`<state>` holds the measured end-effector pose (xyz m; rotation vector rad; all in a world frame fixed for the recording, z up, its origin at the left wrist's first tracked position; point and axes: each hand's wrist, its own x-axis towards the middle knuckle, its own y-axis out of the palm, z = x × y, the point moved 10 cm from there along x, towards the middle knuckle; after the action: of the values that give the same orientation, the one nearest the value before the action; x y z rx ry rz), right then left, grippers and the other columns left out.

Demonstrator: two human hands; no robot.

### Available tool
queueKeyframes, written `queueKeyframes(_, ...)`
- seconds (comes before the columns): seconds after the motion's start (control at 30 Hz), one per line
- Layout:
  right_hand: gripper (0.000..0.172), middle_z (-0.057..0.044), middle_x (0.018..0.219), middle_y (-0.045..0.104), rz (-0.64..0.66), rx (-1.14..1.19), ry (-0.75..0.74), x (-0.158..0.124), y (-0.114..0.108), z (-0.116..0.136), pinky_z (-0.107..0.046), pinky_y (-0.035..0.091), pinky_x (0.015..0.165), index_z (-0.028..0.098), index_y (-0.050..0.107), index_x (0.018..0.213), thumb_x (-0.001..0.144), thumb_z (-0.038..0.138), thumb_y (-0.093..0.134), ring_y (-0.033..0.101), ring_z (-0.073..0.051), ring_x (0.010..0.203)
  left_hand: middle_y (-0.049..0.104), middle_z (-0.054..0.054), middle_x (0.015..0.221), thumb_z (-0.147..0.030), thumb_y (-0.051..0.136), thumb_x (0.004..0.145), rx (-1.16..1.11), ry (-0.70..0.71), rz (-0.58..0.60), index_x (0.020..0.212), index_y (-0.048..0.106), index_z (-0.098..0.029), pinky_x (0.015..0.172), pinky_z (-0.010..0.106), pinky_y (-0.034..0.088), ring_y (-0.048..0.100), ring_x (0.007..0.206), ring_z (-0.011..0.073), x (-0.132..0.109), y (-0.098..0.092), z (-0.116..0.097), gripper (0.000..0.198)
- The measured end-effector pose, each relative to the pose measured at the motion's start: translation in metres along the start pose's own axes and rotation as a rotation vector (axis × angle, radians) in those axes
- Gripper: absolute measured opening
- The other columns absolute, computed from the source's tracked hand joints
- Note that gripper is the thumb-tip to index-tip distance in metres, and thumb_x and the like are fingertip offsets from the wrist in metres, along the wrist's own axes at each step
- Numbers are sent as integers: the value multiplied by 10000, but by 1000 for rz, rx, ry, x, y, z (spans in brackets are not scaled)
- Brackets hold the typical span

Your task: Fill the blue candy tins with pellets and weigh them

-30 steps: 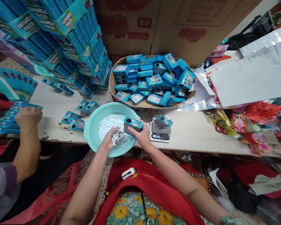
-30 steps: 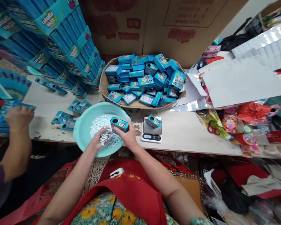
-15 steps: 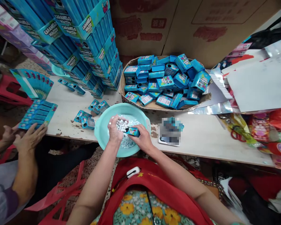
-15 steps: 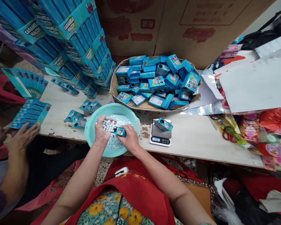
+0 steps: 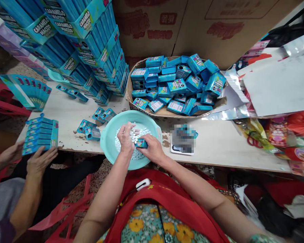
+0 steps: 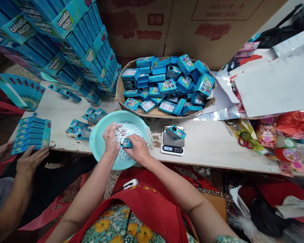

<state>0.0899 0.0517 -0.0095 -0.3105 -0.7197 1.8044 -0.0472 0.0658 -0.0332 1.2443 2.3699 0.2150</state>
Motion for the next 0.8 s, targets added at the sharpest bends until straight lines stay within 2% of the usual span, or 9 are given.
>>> queueKeyframes(0.07,377,-51,994,642,-3,29,11,1,-1,-2,-352,464,811,222,597,1036,697,273,755,595,-239,949,636,7,654,-441,675,694,2,6,-2,681,522,-154,516,245,479,614,520,131,1,1,0,326)
queueKeyframes(0.17,378,-46,970,638,-43,64,48,2,-6,-7,-343,466,805,217,605,1030,690,266,761,598,-230,930,541,-28,515,-427,673,707,-20,37,0,606,492,-160,541,253,481,594,501,131,3,5,-3,338)
queueKeyframes(0.3,379,-48,966,632,-53,115,60,4,-7,-11,-338,462,808,200,614,1027,684,259,764,595,-227,926,487,-40,501,-414,673,718,-45,52,8,569,476,-162,514,239,453,539,466,104,5,9,-5,353)
queueKeyframes(0.4,367,-47,959,623,-63,144,78,6,-10,-14,-335,458,808,192,616,1019,681,232,752,591,-225,924,493,-43,514,-406,673,725,-44,33,29,624,506,-161,498,230,438,519,460,96,5,14,-6,313)
queueKeyframes(0.57,328,-33,945,612,-95,194,55,8,-21,-6,-318,451,806,202,607,999,685,167,694,584,-206,913,570,-12,621,-429,663,733,-22,53,33,677,535,-153,508,233,455,571,531,114,2,24,-15,309)
queueKeyframes(0.8,305,-28,933,615,-94,234,81,13,-26,-11,-324,452,806,213,608,983,690,172,683,584,-205,904,545,-26,525,-428,624,778,11,72,66,696,534,-158,534,235,459,562,487,113,2,32,-16,297)
